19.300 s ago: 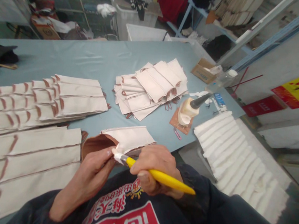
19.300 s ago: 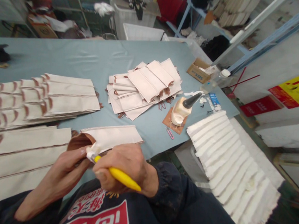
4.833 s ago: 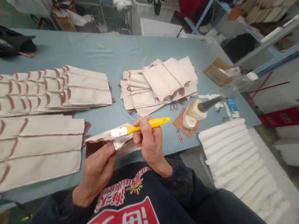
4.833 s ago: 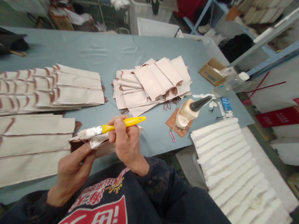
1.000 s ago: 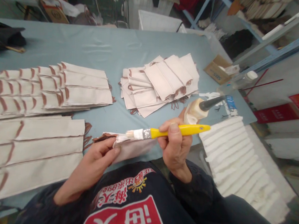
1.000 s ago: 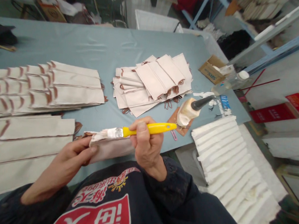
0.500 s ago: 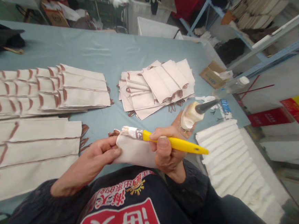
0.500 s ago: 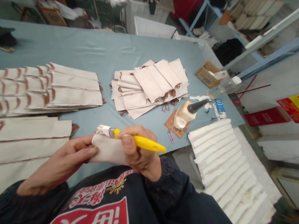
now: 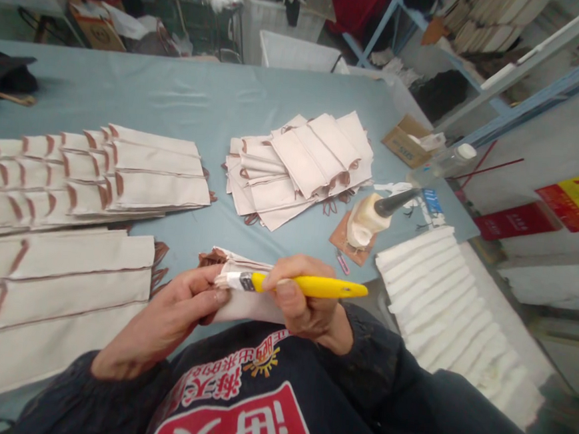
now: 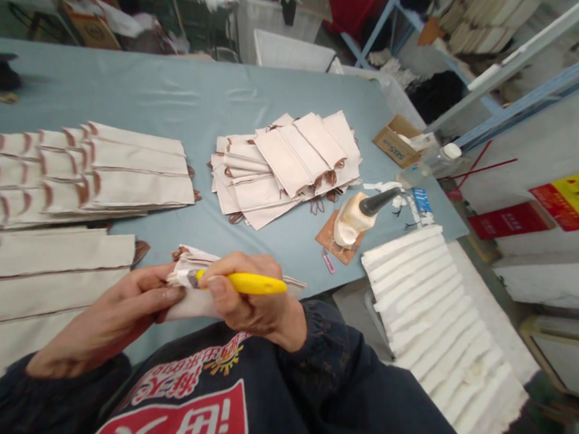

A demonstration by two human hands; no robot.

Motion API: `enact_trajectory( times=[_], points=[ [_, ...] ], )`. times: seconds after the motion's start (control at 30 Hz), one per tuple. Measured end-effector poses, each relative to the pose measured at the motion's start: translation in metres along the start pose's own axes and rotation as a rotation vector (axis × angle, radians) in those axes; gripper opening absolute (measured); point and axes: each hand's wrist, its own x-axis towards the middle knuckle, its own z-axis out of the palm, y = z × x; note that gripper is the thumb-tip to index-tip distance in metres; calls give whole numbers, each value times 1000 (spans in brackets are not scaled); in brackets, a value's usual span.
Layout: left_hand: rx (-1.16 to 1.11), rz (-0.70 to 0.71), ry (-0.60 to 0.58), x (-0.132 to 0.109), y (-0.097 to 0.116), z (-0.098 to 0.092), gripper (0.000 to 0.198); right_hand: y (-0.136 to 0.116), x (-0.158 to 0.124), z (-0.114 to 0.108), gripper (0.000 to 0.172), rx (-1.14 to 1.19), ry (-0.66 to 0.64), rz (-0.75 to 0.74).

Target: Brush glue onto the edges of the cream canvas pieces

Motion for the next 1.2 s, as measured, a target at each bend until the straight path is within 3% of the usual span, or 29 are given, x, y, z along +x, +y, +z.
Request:
enact_trajectory(
  times=[0.13, 0.2, 0.27, 0.43, 0.57, 0.7, 0.87, 0.93, 1.07, 1.13, 1.2],
  points=[
    [-25, -12, 21, 0, -3, 0, 36, -2, 2, 2, 17, 34, 73, -232],
    [-37, 8, 11, -1, -3, 1, 35, -4, 3, 2, 16, 15, 22, -291],
    [-47, 15, 14, 0, -3, 2, 35, -4, 3, 2, 18, -26, -22, -319],
    [-103, -8, 75, 0, -3, 5, 35, 7, 6, 3, 17, -85, 73, -319],
    [-148, -23, 97, 0, -6, 7, 30, 13, 8, 3, 18, -145, 21, -445],
    [-200, -45, 134, 0, -8, 8, 31, 6, 9, -3, 17, -214, 28, -519],
    [-222, -63, 177, 0, -7, 7, 34, -8, 6, -7, 20, -137, 133, -521],
    [-208, -55, 179, 0, -7, 6, 32, -8, 5, -5, 22, -132, 90, -524],
    [-54, 25, 185, -2, -12, 3, 27, -3, 4, -1, 24, -137, 19, -481],
    [170, 153, 239, -4, -17, 2, 20, -4, 5, 0, 23, -75, 161, -410],
    [462, 359, 330, -5, -23, 2, 16, -9, 6, -2, 23, 29, 385, -291]
  ],
)
